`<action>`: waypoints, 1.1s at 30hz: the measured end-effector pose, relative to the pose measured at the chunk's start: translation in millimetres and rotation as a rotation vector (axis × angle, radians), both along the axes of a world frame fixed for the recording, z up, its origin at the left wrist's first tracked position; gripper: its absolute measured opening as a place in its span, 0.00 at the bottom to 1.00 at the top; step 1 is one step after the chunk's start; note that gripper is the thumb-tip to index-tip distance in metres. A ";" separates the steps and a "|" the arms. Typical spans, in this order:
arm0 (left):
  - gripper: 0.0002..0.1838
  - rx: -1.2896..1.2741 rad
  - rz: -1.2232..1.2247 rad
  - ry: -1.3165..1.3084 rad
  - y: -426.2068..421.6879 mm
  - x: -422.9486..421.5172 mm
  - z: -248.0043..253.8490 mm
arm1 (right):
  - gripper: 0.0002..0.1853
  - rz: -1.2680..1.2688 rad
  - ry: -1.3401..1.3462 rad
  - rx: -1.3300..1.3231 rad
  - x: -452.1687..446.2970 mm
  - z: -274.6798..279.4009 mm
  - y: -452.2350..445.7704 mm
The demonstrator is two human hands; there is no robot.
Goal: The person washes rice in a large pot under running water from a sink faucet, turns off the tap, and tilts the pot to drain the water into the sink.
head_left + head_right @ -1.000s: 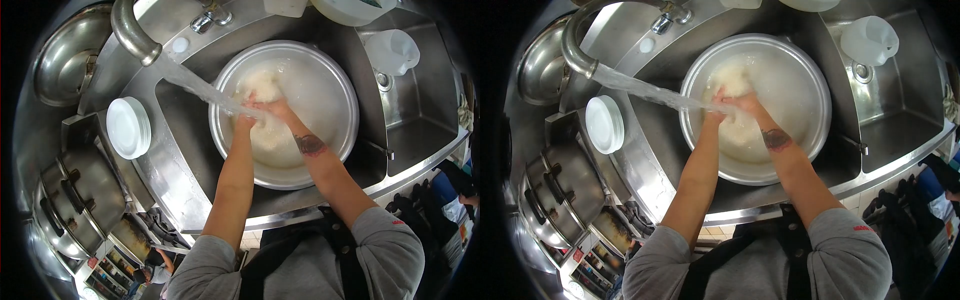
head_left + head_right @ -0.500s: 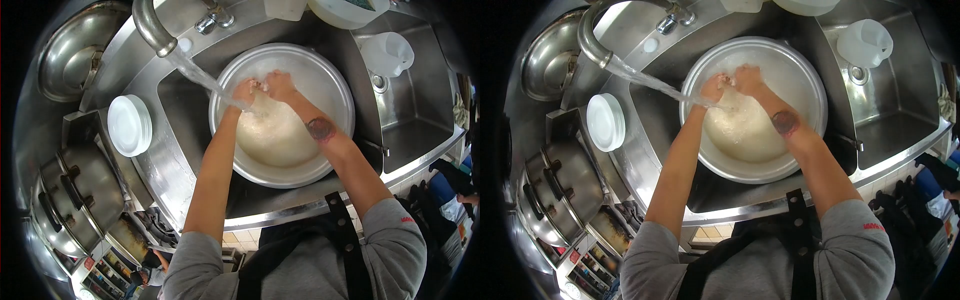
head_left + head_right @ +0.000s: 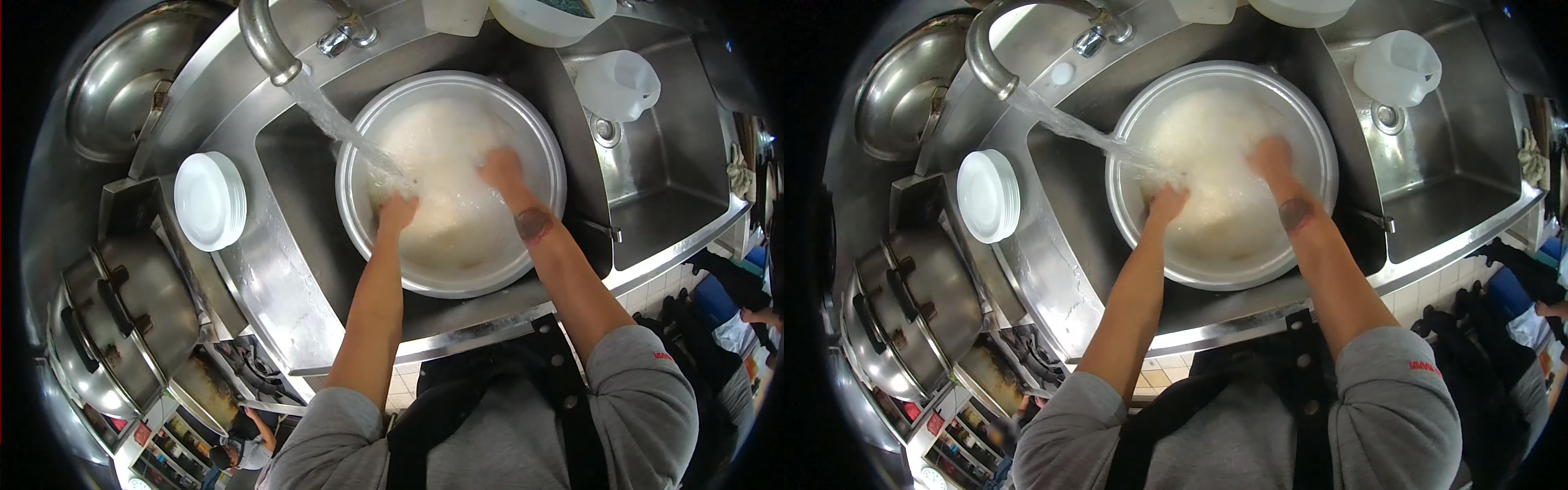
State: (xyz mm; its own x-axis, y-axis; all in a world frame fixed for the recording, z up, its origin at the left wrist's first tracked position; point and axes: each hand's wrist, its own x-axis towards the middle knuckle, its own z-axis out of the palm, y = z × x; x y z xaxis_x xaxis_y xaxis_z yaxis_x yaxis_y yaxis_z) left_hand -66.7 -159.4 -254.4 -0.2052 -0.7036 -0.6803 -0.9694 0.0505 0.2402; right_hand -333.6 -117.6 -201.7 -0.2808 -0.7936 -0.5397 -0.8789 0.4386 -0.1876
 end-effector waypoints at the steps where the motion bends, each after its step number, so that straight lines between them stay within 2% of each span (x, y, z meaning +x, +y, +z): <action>1: 0.42 0.059 0.062 -0.003 10.2 -5.2 8.8 | 0.25 -0.028 0.001 0.002 2.7 9.3 5.6; 4: 0.40 0.233 0.222 -0.016 33.0 -17.9 17.8 | 0.28 -0.072 0.076 0.163 9.7 -22.4 27.3; 7: 0.35 0.359 0.272 0.080 58.0 -22.8 -4.1 | 0.27 -0.042 0.015 0.132 18.0 -57.2 50.5; 10: 0.31 0.374 0.356 0.338 86.5 -26.5 -19.6 | 0.27 -0.042 -0.140 0.175 28.8 -73.8 75.4; 12: 0.28 0.229 0.439 0.624 104.8 -31.5 -13.8 | 0.27 -0.079 -0.367 0.265 33.5 -75.3 88.5; 14: 0.25 0.456 0.709 0.867 106.0 -36.8 -3.6 | 0.27 -0.157 -0.625 0.344 31.9 -75.3 94.6; 15: 0.25 0.928 1.081 0.998 97.1 -40.4 1.0 | 0.27 -0.207 -0.742 0.379 30.2 -70.2 91.9; 18: 0.22 0.958 1.067 0.979 95.1 -32.5 -12.5 | 0.27 -0.307 -0.984 0.454 26.5 -61.4 67.8; 19: 0.21 0.950 1.130 0.961 86.9 -34.4 -2.7 | 0.27 -0.311 -0.985 0.570 27.2 -61.1 51.3; 21: 0.18 0.929 1.252 0.924 58.5 -43.0 19.5 | 0.27 -0.144 -0.755 0.022 42.5 -77.5 35.2; 23: 0.16 0.635 1.215 0.869 32.2 -50.7 49.2 | 0.28 -0.009 -0.554 -0.162 54.4 -76.8 8.9; 25: 0.15 0.320 1.108 0.804 13.5 -49.4 49.9 | 0.30 0.077 -0.400 0.010 54.4 -28.2 -25.3; 28: 0.16 -0.165 0.824 0.626 1.4 -31.7 24.7 | 0.33 -0.185 -0.324 -0.027 50.0 40.5 -39.8; 30: 0.19 -0.461 0.600 0.402 1.1 -12.7 9.1 | 0.34 -0.118 -0.168 -0.173 40.5 44.1 -36.9; 33: 0.26 -0.507 0.766 0.407 18.7 2.0 -15.0 | 0.37 -0.072 -0.131 -0.410 11.7 17.9 -18.4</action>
State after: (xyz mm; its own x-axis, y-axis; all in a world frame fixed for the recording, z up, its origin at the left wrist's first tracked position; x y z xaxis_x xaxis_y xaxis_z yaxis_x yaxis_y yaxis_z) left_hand -64.7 -140.7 -269.4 0.2738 -0.9308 -0.2424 -0.6324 -0.3641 0.6838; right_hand -321.9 -136.0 -183.8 -0.2934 -0.9307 -0.2186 -0.8062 0.3637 -0.4666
